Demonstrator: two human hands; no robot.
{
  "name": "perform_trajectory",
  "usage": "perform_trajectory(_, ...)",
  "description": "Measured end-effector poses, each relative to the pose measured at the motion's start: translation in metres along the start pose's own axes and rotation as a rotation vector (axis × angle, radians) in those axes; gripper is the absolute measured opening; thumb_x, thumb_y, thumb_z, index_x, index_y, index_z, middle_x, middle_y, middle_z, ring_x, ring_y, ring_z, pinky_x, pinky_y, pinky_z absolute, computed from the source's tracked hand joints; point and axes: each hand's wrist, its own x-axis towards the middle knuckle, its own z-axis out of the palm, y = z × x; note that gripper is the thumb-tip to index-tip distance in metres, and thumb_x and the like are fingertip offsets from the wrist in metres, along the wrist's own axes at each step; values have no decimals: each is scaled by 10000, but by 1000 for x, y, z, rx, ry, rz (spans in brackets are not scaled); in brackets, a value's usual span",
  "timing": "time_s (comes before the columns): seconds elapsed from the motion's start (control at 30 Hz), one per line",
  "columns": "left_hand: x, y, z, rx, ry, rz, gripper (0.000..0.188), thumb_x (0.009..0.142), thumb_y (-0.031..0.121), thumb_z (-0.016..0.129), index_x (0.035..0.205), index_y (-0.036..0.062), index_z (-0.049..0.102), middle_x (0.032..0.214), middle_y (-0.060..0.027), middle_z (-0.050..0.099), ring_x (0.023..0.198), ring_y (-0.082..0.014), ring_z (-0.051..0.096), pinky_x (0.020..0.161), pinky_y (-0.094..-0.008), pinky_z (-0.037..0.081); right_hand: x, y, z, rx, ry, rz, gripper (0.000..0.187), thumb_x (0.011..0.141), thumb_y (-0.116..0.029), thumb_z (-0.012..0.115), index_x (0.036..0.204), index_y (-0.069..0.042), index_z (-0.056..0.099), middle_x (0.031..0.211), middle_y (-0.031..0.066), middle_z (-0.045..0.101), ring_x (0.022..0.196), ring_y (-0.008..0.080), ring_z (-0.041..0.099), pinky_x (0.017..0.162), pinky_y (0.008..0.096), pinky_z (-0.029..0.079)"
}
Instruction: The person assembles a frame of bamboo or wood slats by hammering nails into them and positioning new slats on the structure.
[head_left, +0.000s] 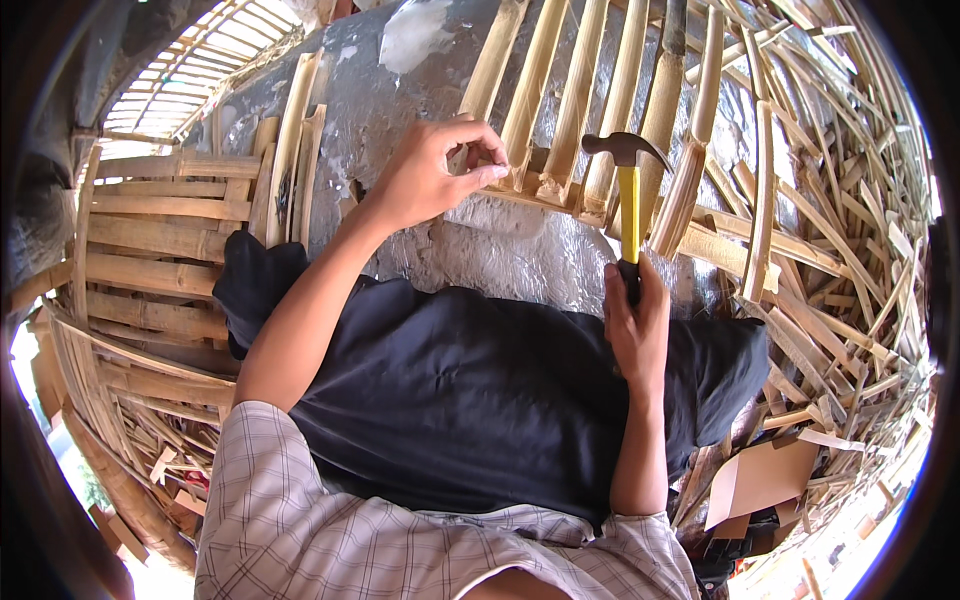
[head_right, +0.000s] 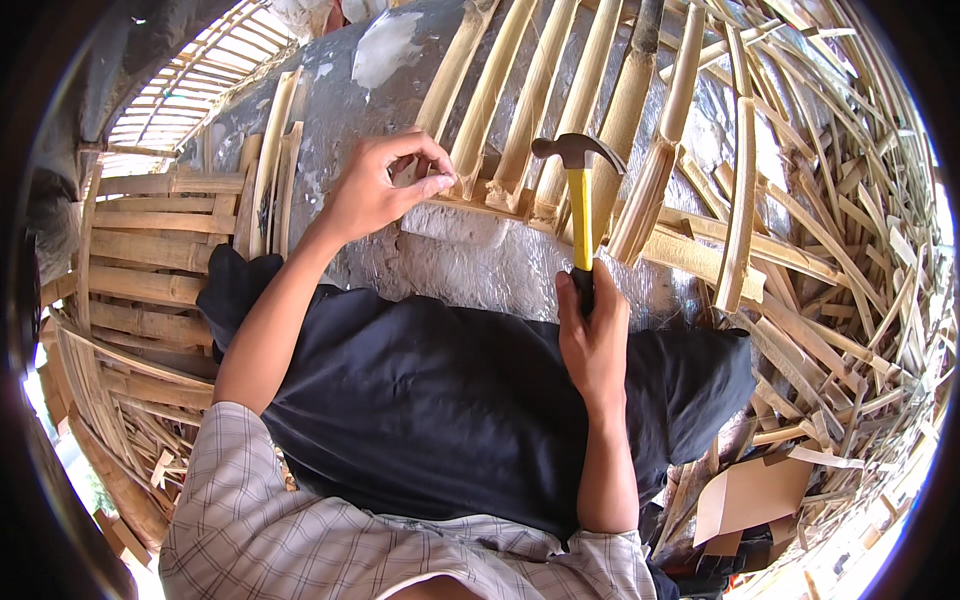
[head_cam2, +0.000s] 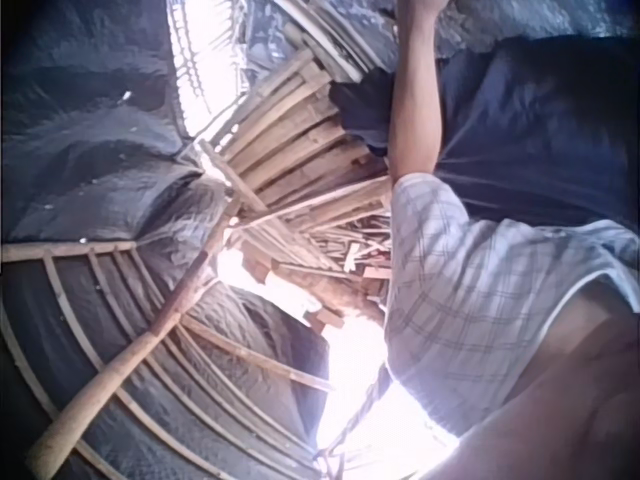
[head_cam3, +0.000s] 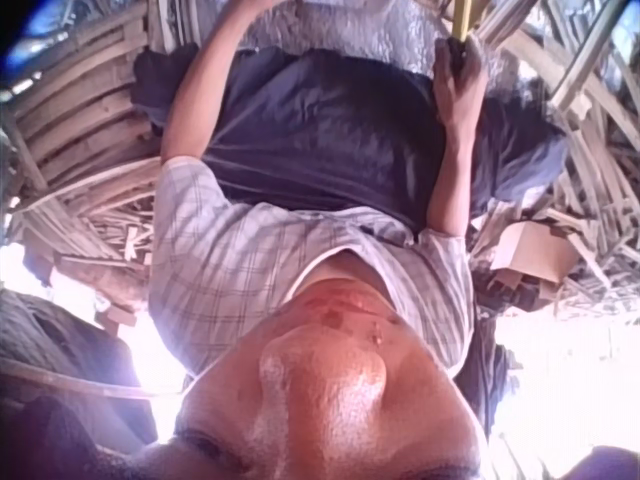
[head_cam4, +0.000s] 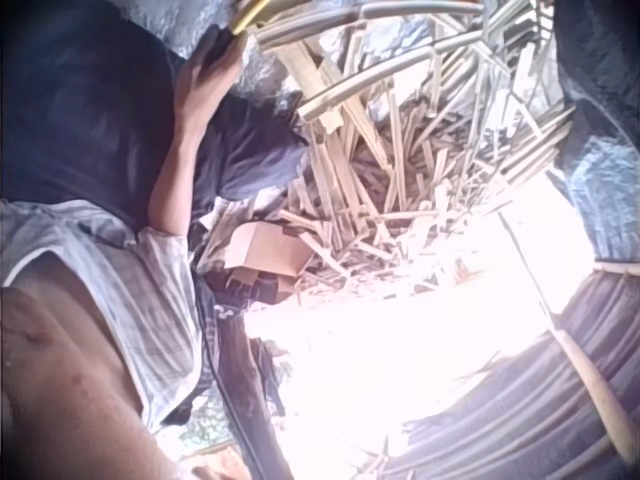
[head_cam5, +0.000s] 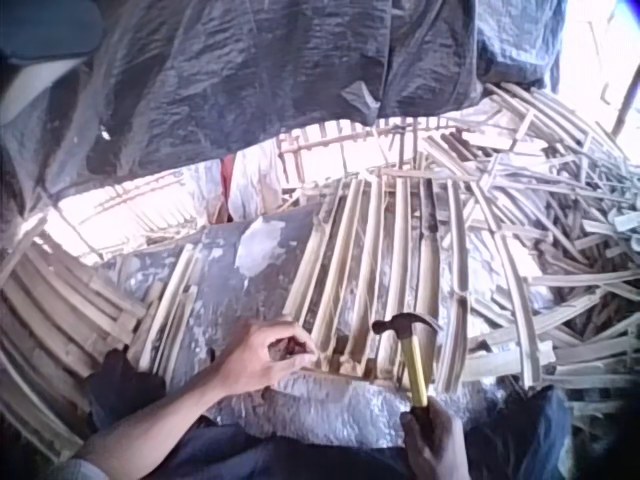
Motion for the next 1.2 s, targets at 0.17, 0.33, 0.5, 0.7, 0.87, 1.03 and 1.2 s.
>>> perform_trajectory(0.17, -3, 2, 2, -46, -34, -87, 122, 866, 56, 775, 951, 43, 688, 843, 0, 695, 774, -67, 619, 728, -242, 497, -2, -1, 1, -5, -8, -22, 243, 998, -126, 625, 875, 31, 486, 637, 94, 444, 598, 149, 366, 544, 359, 340)
perform_trajectory(0.33, -7, -7, 9, -204, 46, -48, 361, 848, 35, 794, 1072, 69, 512, 842, -20, 698, 796, -84, 643, 748, -267, 529, -7, -9, 3, -80, -8, -115, 243, 999, -118, 622, 865, 26, 480, 625, 98, 432, 590, 139, 351, 529, 356, 329)
perform_trajectory(0.5, -9, -21, 9, -290, 67, -32, 432, 851, 60, 803, 1061, 70, 426, 837, -53, 711, 771, -102, 659, 747, -291, 554, -15, -22, 8, -220, -11, -268, 234, 1011, -131, 622, 893, 28, 497, 635, 194, 479, 523, 278, 412, 523, 404, 354)
perform_trajectory(0.7, -8, -24, 12, -375, 96, 16, 422, 848, 48, 800, 1046, 55, 427, 835, -70, 709, 796, -108, 678, 781, -294, 570, -16, -47, 6, -479, -53, -417, 198, 1019, -150, 610, 980, 18, 513, 717, 291, 571, 702, 515, 559, 576, 536, 392)
perform_trajectory(0.87, -12, -25, 11, -284, 73, -5, 417, 849, 52, 793, 1037, 69, 421, 860, -77, 725, 844, -125, 701, 803, -301, 564, -16, -62, 5, -489, -56, -405, 203, 1028, -166, 594, 988, 13, 506, 684, 305, 571, 703, 526, 575, 591, 571, 398)
perform_trajectory(1.03, -13, -23, 14, -272, 76, -14, 395, 862, 50, 787, 1023, 72, 428, 874, -64, 705, 870, -95, 675, 850, -291, 556, -13, -58, 1, -643, -62, -470, 201, 1024, -174, 602, 1032, 12, 527, 709, 308, 593, 725, 528, 583, 596, 572, 415)
perform_trajectory(1.2, -11, -32, 14, -295, 91, 36, 389, 855, 44, 798, 1008, 65, 441, 867, -52, 694, 853, -92, 676, 811, -272, 566, -11, -58, 6, -647, -35, -537, 196, 1024, -158, 598, 1034, 24, 526, 705, 303, 589, 705, 529, 573, 587, 569, 411)
